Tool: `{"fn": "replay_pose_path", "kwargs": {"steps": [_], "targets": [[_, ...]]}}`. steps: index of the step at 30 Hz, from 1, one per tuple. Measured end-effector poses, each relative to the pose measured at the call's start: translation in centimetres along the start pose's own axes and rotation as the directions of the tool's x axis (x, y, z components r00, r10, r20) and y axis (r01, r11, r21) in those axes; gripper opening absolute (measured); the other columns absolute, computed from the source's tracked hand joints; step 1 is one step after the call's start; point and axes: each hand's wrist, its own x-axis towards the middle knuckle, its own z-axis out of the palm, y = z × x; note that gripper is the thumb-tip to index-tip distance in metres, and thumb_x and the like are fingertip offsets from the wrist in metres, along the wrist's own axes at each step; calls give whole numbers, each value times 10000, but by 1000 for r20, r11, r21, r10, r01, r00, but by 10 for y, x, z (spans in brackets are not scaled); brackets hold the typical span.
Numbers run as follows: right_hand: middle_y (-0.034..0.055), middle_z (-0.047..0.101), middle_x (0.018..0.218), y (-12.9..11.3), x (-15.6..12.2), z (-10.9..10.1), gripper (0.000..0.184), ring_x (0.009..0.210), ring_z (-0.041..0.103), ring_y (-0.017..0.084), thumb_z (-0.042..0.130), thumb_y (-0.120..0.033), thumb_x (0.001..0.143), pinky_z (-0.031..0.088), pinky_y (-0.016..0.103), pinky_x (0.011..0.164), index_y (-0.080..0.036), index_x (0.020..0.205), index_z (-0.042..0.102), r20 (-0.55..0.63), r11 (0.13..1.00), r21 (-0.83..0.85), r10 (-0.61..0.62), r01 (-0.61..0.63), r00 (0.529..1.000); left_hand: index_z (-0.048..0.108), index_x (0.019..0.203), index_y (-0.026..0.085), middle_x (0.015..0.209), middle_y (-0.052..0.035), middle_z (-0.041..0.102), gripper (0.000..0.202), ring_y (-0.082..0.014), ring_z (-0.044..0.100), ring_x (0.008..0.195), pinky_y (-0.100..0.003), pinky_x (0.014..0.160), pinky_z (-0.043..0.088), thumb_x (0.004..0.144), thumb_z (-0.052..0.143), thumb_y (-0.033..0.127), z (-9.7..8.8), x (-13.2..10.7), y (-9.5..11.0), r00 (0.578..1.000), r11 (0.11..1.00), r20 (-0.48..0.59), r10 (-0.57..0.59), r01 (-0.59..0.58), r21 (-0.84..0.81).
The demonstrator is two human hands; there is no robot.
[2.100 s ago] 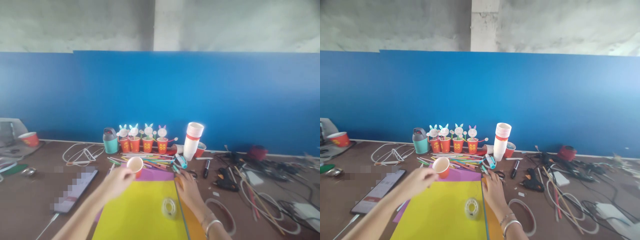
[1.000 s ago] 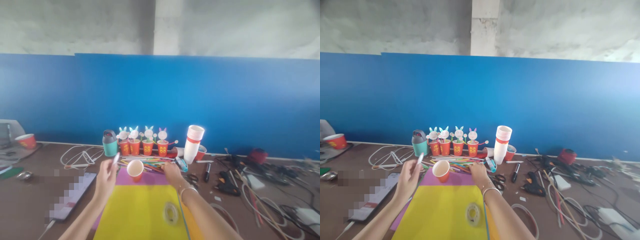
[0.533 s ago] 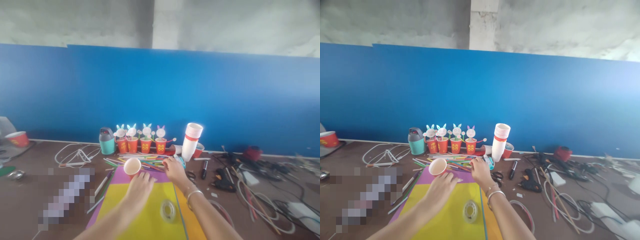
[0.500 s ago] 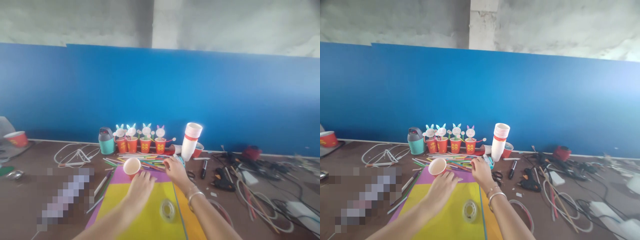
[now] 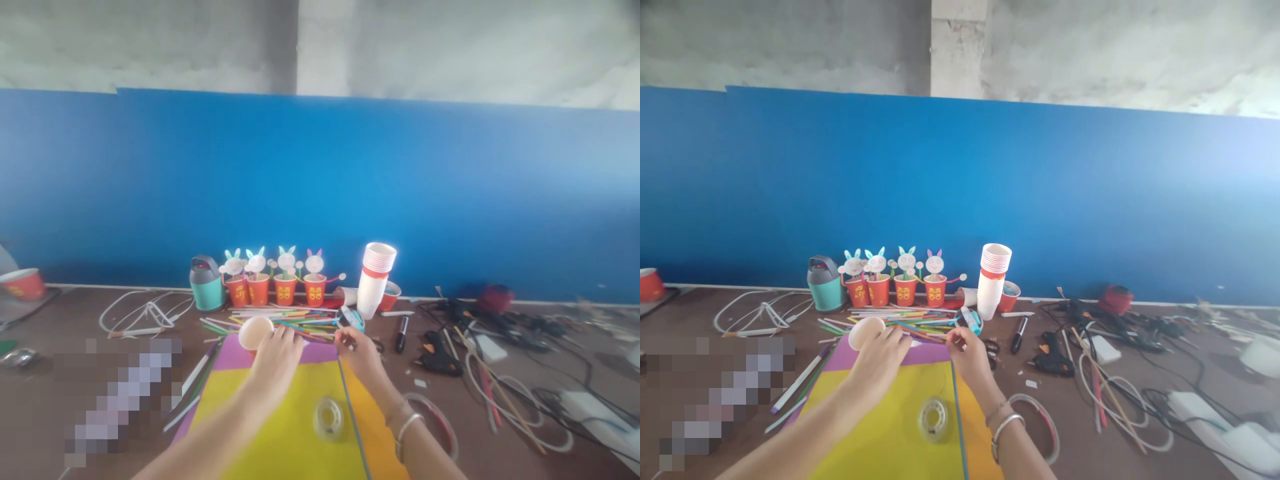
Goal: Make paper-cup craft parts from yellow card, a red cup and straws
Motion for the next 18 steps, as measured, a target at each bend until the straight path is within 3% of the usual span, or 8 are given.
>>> {"fn": "replay_pose_path", "kwargs": {"steps": [3,7,13,18], "targets": [[0,559,628,-7,-5,2,199,587,516,160,601,-389,751,406,278,567,-201,707,556,35,967,225,117,-122,992,609,1119,221,1090,-89,661,346,-220,609,1015,-334,809,480,882,409,68,2,-6,0,995,973,-79,-57,38,-226],[11,592,655,-13,-12,2,315,634,567,159,664,-488,714,453,283,632,-187,704,572,109,865,439,215,-241,970,609,1082,264,1077,-32,679,293,-179,630,976,-298,822,482,917,397,148,17,-12,2,975,817,-177,-136,9,-577],[9,611,657,-17,-14,1,334,620,537,129,755,-472,649,402,243,600,-158,706,654,236,766,546,248,-339,940,633,1051,261,1031,-28,695,278,-183,640,956,-298,843,482,912,408,176,22,-13,1,971,782,-204,-129,-27,-622],[11,612,661,-22,-15,-1,353,620,526,132,752,-490,657,389,249,605,-153,715,667,241,775,537,238,-333,941,647,1051,254,1026,-37,693,288,-192,636,957,-313,855,481,898,419,165,19,-13,-2,976,803,-194,-97,-39,-595]]}}
